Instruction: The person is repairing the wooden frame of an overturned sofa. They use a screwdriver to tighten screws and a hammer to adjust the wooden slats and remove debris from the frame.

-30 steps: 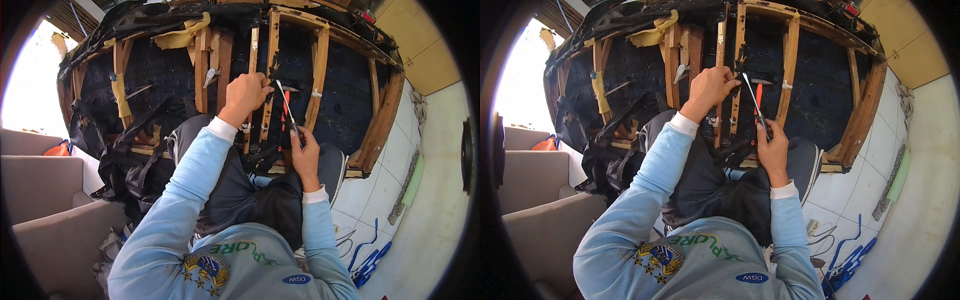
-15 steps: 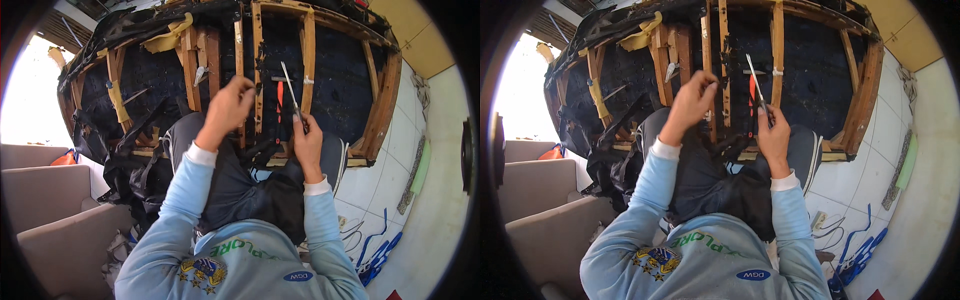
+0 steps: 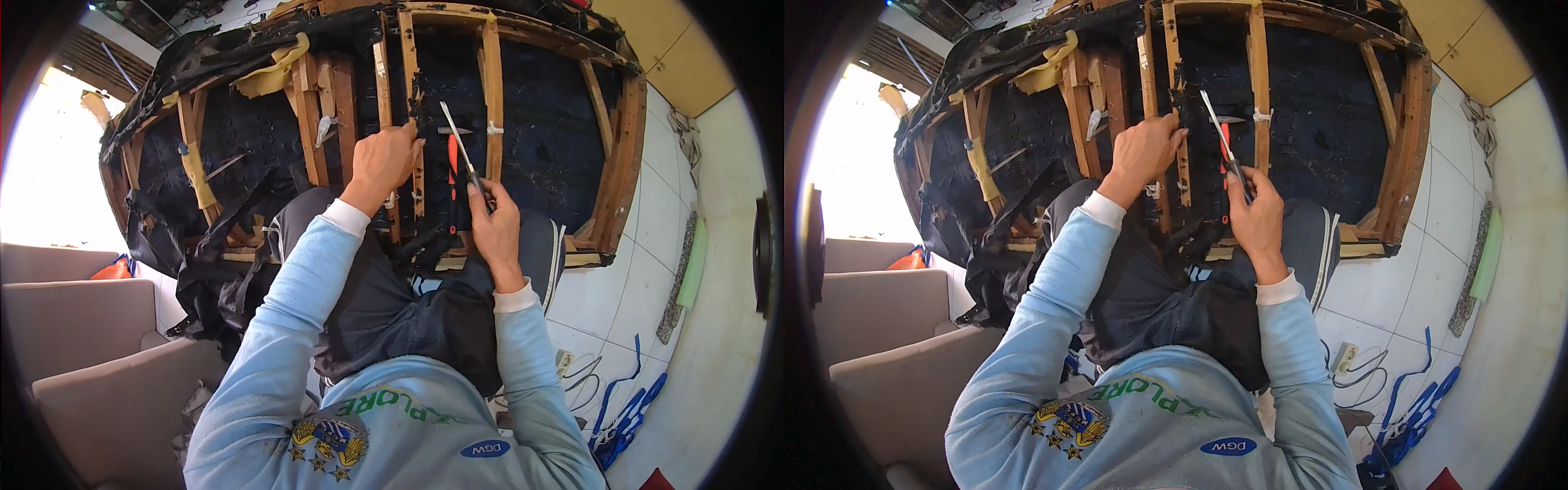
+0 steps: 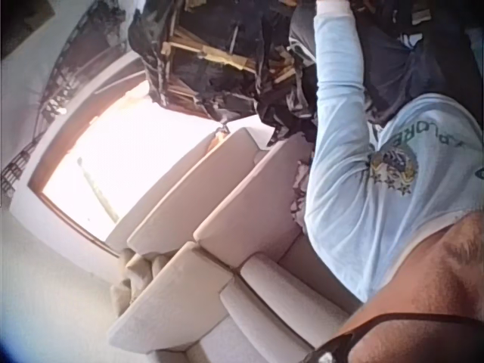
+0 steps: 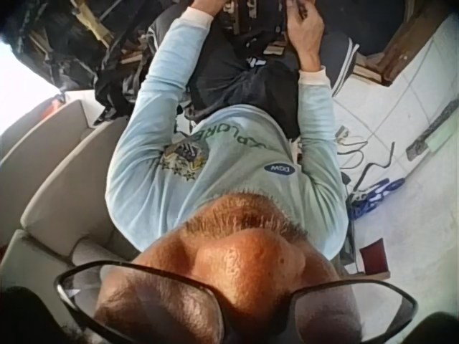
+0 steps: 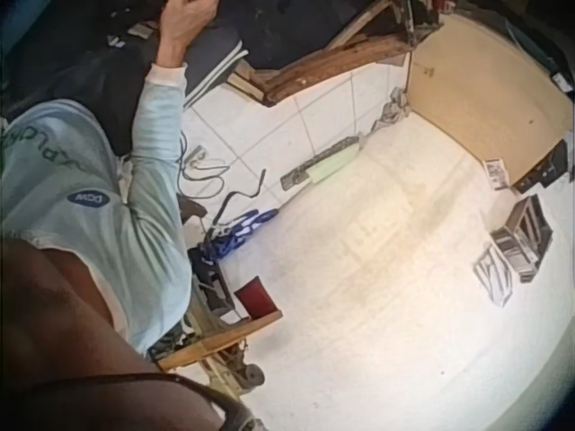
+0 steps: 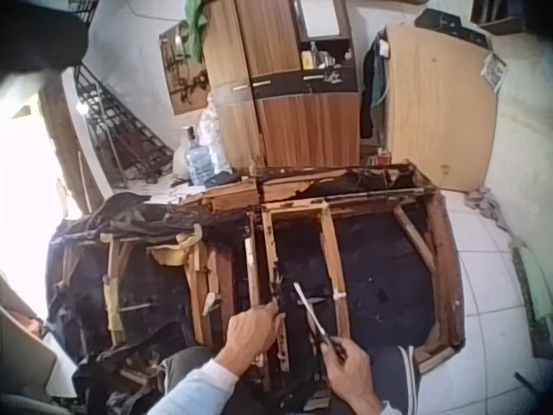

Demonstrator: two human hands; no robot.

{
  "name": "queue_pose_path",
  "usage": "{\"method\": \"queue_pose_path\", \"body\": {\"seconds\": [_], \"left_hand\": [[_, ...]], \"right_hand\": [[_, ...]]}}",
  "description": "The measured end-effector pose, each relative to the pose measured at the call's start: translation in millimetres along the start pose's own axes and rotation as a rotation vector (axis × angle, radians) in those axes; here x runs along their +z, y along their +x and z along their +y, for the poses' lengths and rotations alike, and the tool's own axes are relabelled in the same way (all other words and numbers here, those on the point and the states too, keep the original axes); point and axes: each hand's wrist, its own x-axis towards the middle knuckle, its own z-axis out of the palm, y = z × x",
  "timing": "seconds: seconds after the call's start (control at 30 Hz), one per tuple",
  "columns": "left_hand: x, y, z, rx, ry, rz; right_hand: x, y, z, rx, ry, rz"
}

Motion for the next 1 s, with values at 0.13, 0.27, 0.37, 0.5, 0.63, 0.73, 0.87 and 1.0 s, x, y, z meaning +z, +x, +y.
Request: {"method": "queue_pose_path", "body": {"seconds": [0.13, 0.27, 0.37, 0.5, 0.63, 0.73, 0.87, 1.0], "left_hand": [[-2, -1, 7, -0.022, -0.042, -0.085], [-30, -66, 52, 0.495, -0.546, -0.509], [-31, -82, 58, 0.431, -0.572, -0.375], [-36, -23, 38, -0.03, -0.194, -0.039], [-43, 22, 36, -0.113, 0.183, -0.069], [-32, 35, 30, -0.075, 0.267, -0.136], [-16, 38, 27, -0.029, 0.255, -0.142], [-3, 37, 23, -0.07, 0.178, -0.106]], "right_hand": [[1, 1, 4, 0.009, -0.013, 0.021], [-1, 2, 15, 0.02, 0.051, 0.013], [4, 9, 20, 0.076, 0.097, -0.01], [0, 20, 24, 0.148, 0.13, 0.021], [-5, 23, 22, 0.209, 0.213, 0.043], [-7, 22, 22, 0.223, 0.267, 0.047], [-8, 23, 28, 0.22, 0.294, 0.046], [-8, 25, 34, 0.161, 0.238, 0.055]]}}
